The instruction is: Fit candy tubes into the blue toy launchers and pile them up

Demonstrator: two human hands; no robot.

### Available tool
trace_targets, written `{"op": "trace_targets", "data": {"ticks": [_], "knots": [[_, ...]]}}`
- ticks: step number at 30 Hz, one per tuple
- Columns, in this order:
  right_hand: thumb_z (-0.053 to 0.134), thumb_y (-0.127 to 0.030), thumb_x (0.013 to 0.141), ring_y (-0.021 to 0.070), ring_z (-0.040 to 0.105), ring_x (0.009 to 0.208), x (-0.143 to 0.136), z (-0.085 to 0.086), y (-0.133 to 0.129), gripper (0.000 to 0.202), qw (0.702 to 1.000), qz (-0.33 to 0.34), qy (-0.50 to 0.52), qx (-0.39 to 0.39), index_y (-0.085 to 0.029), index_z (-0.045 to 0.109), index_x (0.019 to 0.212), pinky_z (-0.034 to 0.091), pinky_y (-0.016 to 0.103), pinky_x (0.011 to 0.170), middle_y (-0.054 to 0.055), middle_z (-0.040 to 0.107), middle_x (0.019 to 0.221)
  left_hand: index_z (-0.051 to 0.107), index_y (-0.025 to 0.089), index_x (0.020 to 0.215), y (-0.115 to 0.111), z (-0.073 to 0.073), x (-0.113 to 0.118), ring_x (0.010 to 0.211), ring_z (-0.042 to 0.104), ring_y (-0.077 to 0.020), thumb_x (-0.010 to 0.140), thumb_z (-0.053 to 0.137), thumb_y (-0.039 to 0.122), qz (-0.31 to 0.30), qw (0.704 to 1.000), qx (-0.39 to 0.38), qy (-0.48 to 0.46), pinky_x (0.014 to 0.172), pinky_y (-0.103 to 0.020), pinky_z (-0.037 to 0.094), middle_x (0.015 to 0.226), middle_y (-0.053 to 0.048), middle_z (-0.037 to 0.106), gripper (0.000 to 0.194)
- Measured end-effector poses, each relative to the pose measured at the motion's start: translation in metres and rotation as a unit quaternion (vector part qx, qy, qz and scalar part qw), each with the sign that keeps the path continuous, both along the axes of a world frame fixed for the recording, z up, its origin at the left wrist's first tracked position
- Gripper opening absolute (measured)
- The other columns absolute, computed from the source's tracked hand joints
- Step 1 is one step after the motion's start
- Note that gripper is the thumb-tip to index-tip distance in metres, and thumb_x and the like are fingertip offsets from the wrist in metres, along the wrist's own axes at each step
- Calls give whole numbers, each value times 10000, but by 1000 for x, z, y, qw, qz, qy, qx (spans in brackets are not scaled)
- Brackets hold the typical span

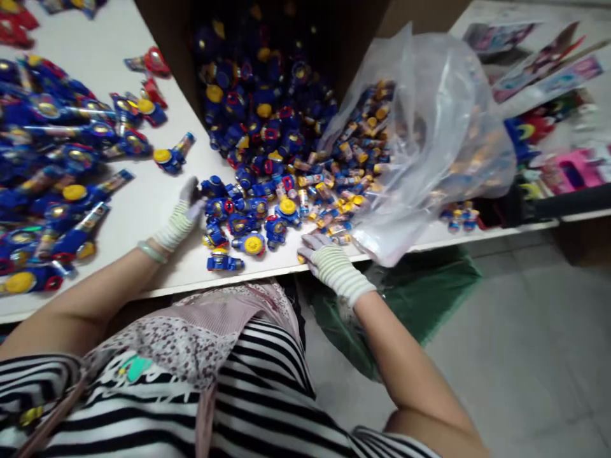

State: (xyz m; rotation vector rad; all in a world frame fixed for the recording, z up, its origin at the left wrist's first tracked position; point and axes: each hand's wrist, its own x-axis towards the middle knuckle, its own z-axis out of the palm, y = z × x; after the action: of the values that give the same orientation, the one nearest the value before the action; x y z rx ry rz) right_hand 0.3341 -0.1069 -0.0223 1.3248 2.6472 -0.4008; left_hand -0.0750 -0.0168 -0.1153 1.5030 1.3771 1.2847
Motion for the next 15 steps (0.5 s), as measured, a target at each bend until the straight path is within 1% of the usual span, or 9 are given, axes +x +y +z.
{"op": "trace_targets", "data": {"ticks": [2,4,5,7,9,11,12,13,15], "knots": [[581,-178,892,353,483,1325,-6,-22,3,360,998,-31,9,53,-163,729,1221,440,515,1083,168,592,1419,372,237,1505,-5,-7,22,1531,247,-367,793,618,792,2,998,33,54,1292,-538,186,1622,-159,295,936],[538,-215,923,356,489,1309,-17,-39,20,366,993,-65,27,96,-151,718,1235,445,519,1078,171,621,1373,314,199,1539,2,-13,43,1551,191,-355,838,521,811,25,995,53,83,1304,-519,148,1645,-172,234,953],[520,-237,934,354,507,1280,-24,-44,30,369,990,-81,38,112,-149,715,1235,452,518,1068,172,640,1335,298,187,1546,8,-15,51,1554,184,-347,859,474,815,39,994,58,88,1307,-510,144,1646,-175,226,947],[499,-280,944,349,545,1208,-34,-49,49,380,983,-110,58,131,-144,715,1224,469,513,1041,178,664,1266,291,177,1549,21,-17,60,1551,193,-339,878,417,819,52,992,60,94,1306,-501,147,1641,-176,239,937],[508,-306,927,350,553,1192,-37,-48,59,380,980,-126,78,130,-143,724,1192,473,515,1035,182,665,1248,300,172,1544,29,-14,58,1544,205,-347,875,415,822,42,993,51,101,1298,-515,162,1634,-182,255,940],[516,-325,907,363,534,1242,-31,-41,57,379,978,-134,105,123,-151,727,1169,450,537,1068,177,658,1277,337,173,1529,27,-2,46,1536,211,-367,860,460,817,22,992,47,113,1281,-546,184,1625,-187,274,937],[510,-339,906,368,529,1264,-27,-36,53,386,974,-143,125,121,-158,720,1176,437,548,1084,173,656,1294,369,178,1516,21,6,37,1526,227,-376,850,502,804,11,992,52,119,1269,-559,202,1614,-187,297,924],[499,-359,913,367,536,1272,-22,-30,46,401,969,-155,151,116,-170,705,1200,432,553,1091,167,656,1304,405,189,1502,12,17,28,1503,271,-379,847,547,777,-3,990,61,124,1252,-564,234,1591,-182,340,892],[480,-415,934,349,596,1218,-19,-19,28,436,954,-188,213,93,-199,660,1267,471,534,1054,156,674,1279,489,219,1463,-17,39,10,1369,451,-351,869,608,684,-52,987,81,131,1174,-536,362,1463,-163,499,764]]}}
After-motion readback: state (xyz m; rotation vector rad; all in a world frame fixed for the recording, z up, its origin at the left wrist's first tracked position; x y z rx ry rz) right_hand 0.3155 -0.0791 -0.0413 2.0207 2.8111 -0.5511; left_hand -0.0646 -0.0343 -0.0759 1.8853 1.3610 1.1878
